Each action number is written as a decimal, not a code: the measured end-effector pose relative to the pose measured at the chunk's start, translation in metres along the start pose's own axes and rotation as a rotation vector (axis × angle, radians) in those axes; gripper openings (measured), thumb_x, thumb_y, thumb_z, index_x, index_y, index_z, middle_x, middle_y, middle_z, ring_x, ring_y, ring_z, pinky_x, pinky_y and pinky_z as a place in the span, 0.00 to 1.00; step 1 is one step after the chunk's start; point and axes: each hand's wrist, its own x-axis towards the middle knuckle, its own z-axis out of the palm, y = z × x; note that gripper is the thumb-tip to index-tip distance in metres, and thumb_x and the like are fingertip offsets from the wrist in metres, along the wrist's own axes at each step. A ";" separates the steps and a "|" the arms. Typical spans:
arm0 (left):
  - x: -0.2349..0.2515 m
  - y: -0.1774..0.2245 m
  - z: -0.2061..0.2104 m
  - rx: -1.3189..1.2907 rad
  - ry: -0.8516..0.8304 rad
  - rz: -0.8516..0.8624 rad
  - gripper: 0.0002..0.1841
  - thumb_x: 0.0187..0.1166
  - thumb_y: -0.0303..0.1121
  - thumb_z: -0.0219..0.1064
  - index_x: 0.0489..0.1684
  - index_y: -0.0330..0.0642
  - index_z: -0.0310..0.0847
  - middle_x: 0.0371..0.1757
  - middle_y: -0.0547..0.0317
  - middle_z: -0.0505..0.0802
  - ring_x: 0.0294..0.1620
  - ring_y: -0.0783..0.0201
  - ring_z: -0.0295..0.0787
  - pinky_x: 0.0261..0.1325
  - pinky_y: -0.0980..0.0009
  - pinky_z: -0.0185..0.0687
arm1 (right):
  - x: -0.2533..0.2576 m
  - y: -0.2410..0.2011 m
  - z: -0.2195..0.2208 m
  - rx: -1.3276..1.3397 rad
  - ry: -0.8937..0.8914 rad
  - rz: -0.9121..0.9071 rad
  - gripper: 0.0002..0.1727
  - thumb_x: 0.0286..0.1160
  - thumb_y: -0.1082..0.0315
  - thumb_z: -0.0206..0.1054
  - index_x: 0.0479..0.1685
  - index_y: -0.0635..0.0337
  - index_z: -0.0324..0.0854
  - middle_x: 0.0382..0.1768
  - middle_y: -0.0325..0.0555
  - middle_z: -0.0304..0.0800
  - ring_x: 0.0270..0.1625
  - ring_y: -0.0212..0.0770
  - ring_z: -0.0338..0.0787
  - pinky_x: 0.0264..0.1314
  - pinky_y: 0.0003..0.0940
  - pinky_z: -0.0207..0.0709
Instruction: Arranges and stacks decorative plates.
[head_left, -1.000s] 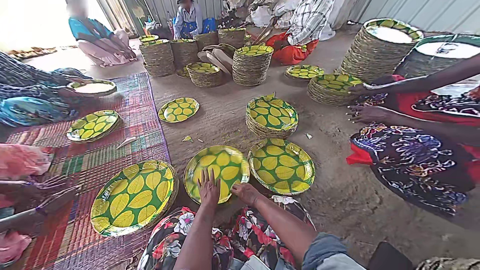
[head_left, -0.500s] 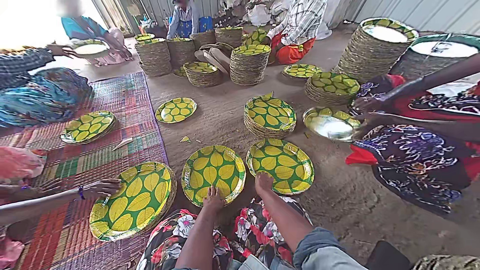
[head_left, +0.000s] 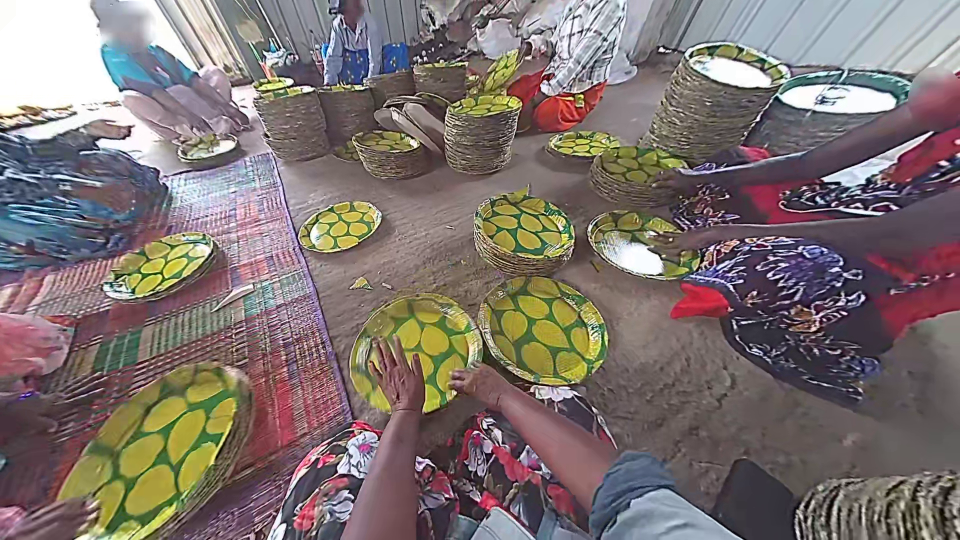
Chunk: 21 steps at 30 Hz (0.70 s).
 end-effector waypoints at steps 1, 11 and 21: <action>-0.002 -0.001 -0.003 0.055 -0.230 -0.050 0.33 0.92 0.45 0.50 0.92 0.34 0.55 0.95 0.31 0.52 0.97 0.35 0.39 0.93 0.35 0.34 | 0.004 0.001 0.004 -0.008 -0.083 0.019 0.23 0.91 0.74 0.49 0.77 0.57 0.81 0.84 0.54 0.76 0.89 0.57 0.70 0.90 0.66 0.54; -0.005 0.002 0.018 0.258 -0.939 -0.194 0.42 0.89 0.50 0.58 0.98 0.44 0.38 0.98 0.42 0.37 0.99 0.41 0.28 0.89 0.28 0.36 | -0.011 0.032 -0.023 0.136 -0.043 0.965 0.27 0.83 0.70 0.63 0.79 0.74 0.72 0.82 0.71 0.69 0.87 0.68 0.67 0.83 0.71 0.61; -0.003 0.000 0.012 0.196 -0.918 -0.194 0.38 0.92 0.52 0.52 0.97 0.44 0.42 0.98 0.44 0.41 0.99 0.42 0.31 0.89 0.27 0.36 | -0.017 -0.004 -0.028 -0.008 0.492 0.612 0.20 0.86 0.78 0.52 0.67 0.64 0.86 0.67 0.62 0.88 0.72 0.62 0.85 0.69 0.60 0.76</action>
